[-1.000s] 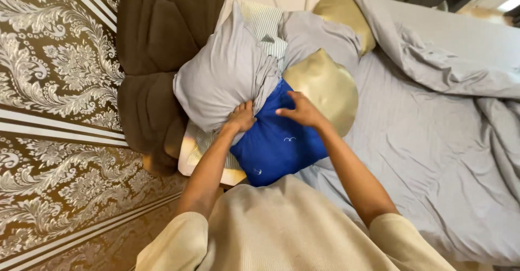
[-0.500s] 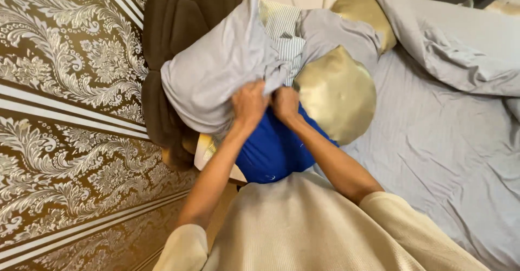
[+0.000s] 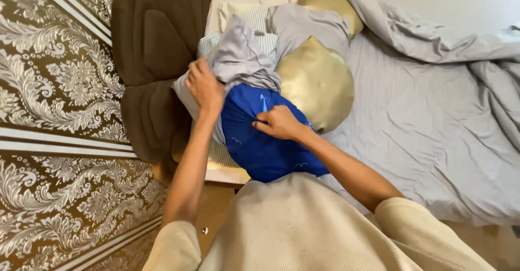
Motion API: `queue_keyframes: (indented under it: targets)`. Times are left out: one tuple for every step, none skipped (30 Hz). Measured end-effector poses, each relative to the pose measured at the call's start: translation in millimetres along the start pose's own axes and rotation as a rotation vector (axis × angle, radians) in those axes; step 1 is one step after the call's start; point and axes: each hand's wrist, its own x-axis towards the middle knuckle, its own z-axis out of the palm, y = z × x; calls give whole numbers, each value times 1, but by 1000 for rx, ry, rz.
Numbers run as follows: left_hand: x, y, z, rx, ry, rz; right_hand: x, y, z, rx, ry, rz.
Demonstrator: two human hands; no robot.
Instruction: The person removes pillowcases from two pillows on a bed, placing the bare pillows on the mattress. They then use a feather duster to clean the surface of the pillows, flipping them to dust both sides before placing them on a nearby chair.
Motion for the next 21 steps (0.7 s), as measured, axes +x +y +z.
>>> queue_keyframes:
  targets:
    - [-5, 27, -15, -2, -2, 5, 1, 1, 7, 2, 3, 5]
    - [-10, 54, -31, -141, 118, 154, 2, 1, 15, -3, -38, 38]
    - [-18, 79, -48, -275, 235, 297, 2, 0, 24, -3, -85, 66]
    - [-27, 82, -44, -271, 229, 297, 2, 2, 34, 3, -87, 66]
    - [-35, 86, -39, -177, 39, 387, 1, 6, 42, -11, -108, 45]
    - [-44, 90, -34, -81, -152, 474, 0, 9, 50, -26, -129, 24]
    - [-33, 82, -30, -88, -154, 473, -3, 4, 44, -28, -132, 30]
    - [-22, 75, -26, 22, -249, 372, -6, -2, 38, -1, -142, 45]
    - [-10, 69, -21, 132, -340, 267, -8, -7, 29, 23, -152, 56]
    - [-9, 55, -2, 126, -341, 264, -13, -3, 30, 18, -156, 59]
    - [-3, 37, 17, 132, -202, 303, -11, 2, 30, 150, -154, 69]
    - [3, 21, 37, 139, -64, 342, -9, 8, 30, 281, -151, 79]
    - [9, -2, 59, 145, -66, 345, -10, 3, 22, 288, -150, 76]
    - [14, -24, 82, 208, -123, 201, -11, -2, 14, 391, -163, 37]
    - [21, -42, 108, 260, -179, 63, -14, -4, 5, 488, -170, 7]
    - [22, -72, 125, 257, -181, 73, -19, -13, 3, 491, -162, 15]
    - [21, -98, 142, 121, -310, -153, -26, -21, -2, 550, -201, -28]
    - [20, -124, 160, -16, -438, -379, -32, -29, -7, 609, -241, -72]
    - [8, -160, 180, -13, -443, -382, -43, -30, -11, 614, -245, -70]
    - [-4, -196, 199, -57, -472, -524, -53, -32, -14, 626, -229, -98]
    - [-14, -235, 216, -99, -491, -673, -59, -32, -19, 636, -215, -136]
